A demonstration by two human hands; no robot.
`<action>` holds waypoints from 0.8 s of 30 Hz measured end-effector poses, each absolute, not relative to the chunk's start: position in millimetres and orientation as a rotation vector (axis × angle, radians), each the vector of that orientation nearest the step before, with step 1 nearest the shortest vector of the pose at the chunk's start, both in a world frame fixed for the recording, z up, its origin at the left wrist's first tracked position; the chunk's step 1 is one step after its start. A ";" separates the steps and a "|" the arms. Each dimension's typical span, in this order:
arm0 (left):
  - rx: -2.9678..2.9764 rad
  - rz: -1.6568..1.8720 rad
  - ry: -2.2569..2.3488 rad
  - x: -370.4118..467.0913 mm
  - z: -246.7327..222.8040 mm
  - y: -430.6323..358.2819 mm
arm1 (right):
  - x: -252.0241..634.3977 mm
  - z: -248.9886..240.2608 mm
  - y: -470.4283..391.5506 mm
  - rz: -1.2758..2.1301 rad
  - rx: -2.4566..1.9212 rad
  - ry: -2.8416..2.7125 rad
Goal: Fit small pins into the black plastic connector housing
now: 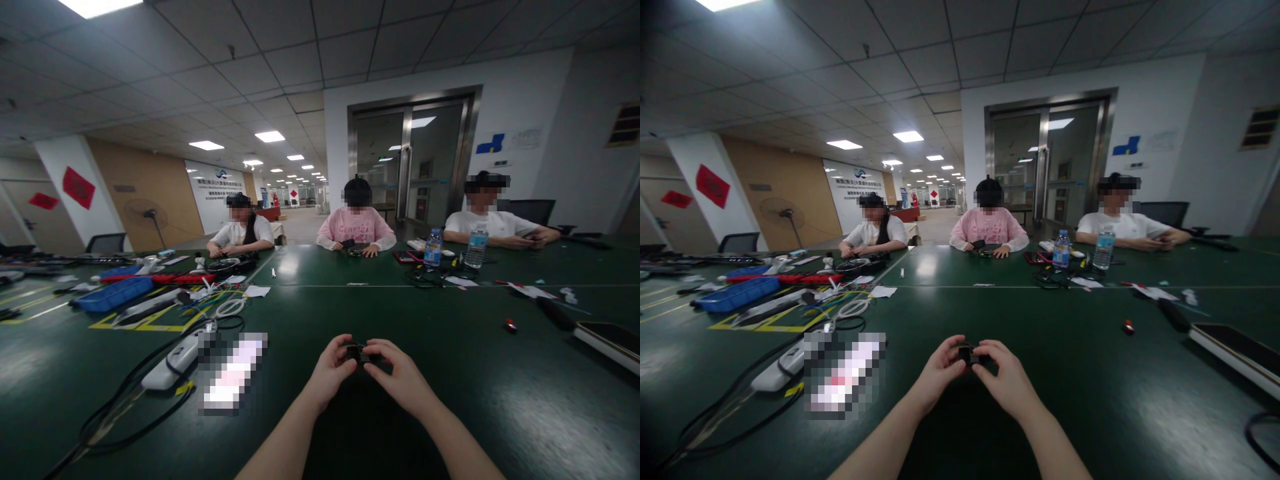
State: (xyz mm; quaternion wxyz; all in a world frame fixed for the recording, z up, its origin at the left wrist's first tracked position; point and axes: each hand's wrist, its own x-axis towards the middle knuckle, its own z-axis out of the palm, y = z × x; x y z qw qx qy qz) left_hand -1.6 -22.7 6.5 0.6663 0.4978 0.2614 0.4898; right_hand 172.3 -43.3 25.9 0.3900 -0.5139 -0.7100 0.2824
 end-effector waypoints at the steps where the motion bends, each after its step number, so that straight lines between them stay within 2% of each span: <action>1: 1.125 1.109 0.588 -1.6 5.5 -22.2 | 172.3 26.3 -43.4 0.715 -1.301 -1.806; 24: 1.158 1.093 0.634 -4.1 0.9 -19.2 | 173.0 27.1 -44.5 0.701 -1.306 -1.830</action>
